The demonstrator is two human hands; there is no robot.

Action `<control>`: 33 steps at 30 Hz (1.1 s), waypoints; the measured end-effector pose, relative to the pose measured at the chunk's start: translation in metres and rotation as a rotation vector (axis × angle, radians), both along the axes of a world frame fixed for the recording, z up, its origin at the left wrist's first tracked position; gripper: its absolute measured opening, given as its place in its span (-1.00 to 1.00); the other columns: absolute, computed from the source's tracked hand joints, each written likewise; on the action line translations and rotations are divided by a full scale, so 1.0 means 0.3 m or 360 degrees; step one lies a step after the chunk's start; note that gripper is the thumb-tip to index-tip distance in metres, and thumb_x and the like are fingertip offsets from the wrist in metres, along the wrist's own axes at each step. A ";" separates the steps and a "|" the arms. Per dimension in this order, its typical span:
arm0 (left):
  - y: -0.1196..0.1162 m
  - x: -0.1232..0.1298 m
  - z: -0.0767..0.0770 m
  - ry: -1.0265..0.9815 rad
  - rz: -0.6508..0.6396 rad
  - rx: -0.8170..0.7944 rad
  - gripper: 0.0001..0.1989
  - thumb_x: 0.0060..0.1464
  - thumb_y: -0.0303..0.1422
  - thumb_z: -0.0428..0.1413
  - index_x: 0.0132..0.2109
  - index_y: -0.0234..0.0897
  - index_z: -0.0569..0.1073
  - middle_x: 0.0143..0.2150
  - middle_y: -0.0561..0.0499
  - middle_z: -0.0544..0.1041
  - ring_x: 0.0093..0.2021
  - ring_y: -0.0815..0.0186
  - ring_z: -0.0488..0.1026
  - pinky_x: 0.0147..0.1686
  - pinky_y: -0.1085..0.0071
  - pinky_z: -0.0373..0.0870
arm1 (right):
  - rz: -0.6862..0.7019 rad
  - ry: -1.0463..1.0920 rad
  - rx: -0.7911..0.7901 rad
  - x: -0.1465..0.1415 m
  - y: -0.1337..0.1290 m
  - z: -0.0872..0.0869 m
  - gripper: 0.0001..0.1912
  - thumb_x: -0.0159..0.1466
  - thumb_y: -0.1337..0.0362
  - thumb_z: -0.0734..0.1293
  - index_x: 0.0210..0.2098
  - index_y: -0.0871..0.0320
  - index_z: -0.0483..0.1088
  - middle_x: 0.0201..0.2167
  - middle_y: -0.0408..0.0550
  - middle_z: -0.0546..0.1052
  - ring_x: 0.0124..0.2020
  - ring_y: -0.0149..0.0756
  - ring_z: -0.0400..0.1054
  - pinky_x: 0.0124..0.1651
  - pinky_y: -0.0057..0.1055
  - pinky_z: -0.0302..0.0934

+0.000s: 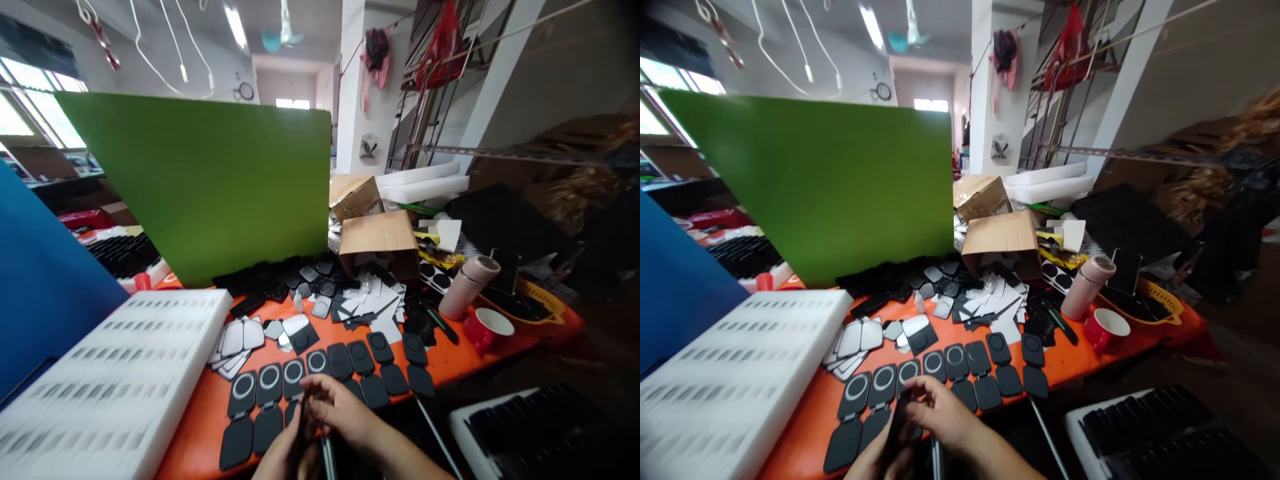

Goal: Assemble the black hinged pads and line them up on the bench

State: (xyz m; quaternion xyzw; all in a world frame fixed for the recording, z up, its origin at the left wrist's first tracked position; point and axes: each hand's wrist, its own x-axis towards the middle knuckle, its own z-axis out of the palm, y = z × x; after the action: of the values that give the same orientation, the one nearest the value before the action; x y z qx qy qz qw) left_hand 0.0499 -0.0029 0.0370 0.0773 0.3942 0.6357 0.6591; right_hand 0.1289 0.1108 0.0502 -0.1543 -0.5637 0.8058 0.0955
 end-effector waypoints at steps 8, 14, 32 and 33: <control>0.009 0.021 0.027 -0.0217 -0.0094 -0.0306 -0.66 0.04 -0.18 -0.03 -0.20 -0.36 0.44 -0.43 -0.09 0.52 -0.50 0.30 0.46 -0.44 0.41 0.37 | -0.0336 -0.0170 -0.0244 0.012 0.002 -0.010 -0.69 0.08 0.05 0.29 -0.47 0.19 0.21 -0.69 -0.30 0.24 -0.74 -0.62 0.03 -0.69 -0.66 -0.13; -0.003 0.015 0.022 0.0449 -0.0066 -0.0022 -0.63 -0.07 -0.19 0.12 -0.14 -0.34 0.43 -0.18 -0.10 0.49 -0.16 0.17 0.39 -0.14 0.35 0.25 | -0.0521 -0.0256 -0.0116 0.071 0.055 -0.043 -0.67 0.10 0.01 0.25 -0.46 0.18 0.18 -0.78 -0.32 0.25 -0.78 -0.56 0.11 -0.72 -0.64 -0.07; 0.078 0.229 -0.151 0.1311 -0.1065 0.0193 -0.69 -0.10 -0.13 0.11 -0.39 -0.32 0.37 -0.46 0.05 0.41 -0.41 0.33 0.30 -0.39 0.50 0.20 | -0.0565 -0.0635 -0.0305 0.575 -0.045 -0.112 -0.55 0.04 -0.01 0.31 -0.43 0.35 0.37 -0.62 -0.06 0.43 -0.63 -0.43 0.33 -0.66 -0.60 0.10; 0.084 0.252 -0.166 0.1284 -0.1145 0.0236 -0.69 -0.10 -0.12 0.11 -0.38 -0.32 0.36 -0.46 0.06 0.40 -0.41 0.33 0.30 -0.40 0.50 0.20 | -0.0650 -0.0671 -0.0344 0.621 -0.061 -0.112 -0.55 0.03 -0.01 0.31 -0.47 0.35 0.35 -0.65 -0.06 0.42 -0.62 -0.41 0.34 -0.65 -0.60 0.11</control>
State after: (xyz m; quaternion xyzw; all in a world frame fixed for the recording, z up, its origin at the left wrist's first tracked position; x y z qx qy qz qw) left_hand 0.1254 0.0222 -0.0128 0.4912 0.5186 0.3160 0.6244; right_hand 0.3153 0.0925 0.0165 -0.4373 -0.4393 0.7756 0.1196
